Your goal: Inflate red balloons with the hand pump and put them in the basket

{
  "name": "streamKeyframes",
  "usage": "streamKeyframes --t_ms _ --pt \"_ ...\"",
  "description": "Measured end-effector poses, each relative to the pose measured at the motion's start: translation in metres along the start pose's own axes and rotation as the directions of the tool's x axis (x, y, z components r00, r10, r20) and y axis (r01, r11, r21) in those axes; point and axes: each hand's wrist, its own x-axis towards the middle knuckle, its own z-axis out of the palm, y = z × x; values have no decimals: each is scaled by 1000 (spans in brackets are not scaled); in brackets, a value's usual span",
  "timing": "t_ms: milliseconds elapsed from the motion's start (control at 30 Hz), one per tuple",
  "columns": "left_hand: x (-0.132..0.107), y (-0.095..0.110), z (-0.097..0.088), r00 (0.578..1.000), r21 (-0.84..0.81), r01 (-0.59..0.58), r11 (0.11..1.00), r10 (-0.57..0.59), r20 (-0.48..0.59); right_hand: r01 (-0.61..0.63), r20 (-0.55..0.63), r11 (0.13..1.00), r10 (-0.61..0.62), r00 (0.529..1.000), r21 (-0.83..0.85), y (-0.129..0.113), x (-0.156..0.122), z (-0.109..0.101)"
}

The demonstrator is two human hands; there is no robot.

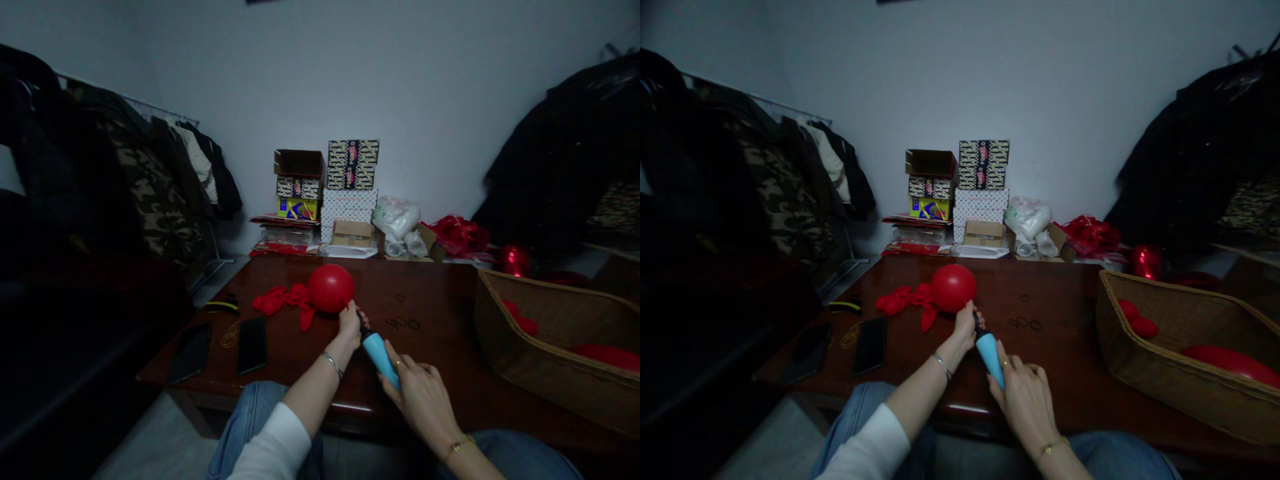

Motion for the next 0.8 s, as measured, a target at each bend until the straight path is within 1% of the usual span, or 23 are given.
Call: streamKeyframes --t_ms 133,200,300,367,433,500,600,700,800 --pt "2 6 -1 999 -6 -21 1000 21 25 40 -55 998 -37 998 54 12 -27 0" --pt "3 11 -2 999 -11 -33 999 33 18 67 -79 994 -60 995 85 20 -42 0" --pt "3 19 -2 999 -22 -38 999 38 -6 105 -134 991 -93 987 85 32 -63 0" --pt "3 21 -2 999 -29 -31 999 31 -11 120 -166 990 -105 980 79 37 -72 1" --pt "3 21 -2 1000 -35 -14 999 14 -7 123 -171 989 -108 979 83 39 -76 0" --pt "3 21 -3 1000 -44 -3 999 3 -4 107 -145 990 -93 985 94 38 -74 -1" --pt "2 21 -3 1000 -62 -5 998 5 0 67 -81 992 -58 995 107 31 -61 -5" --pt "1 19 -2 1000 -59 -2 998 3 13 40 -34 995 -37 999 88 22 -38 -7" --pt "0 14 -1 1000 -48 13 999 -12 11 22 5 999 -22 1000 27 10 -12 -8"
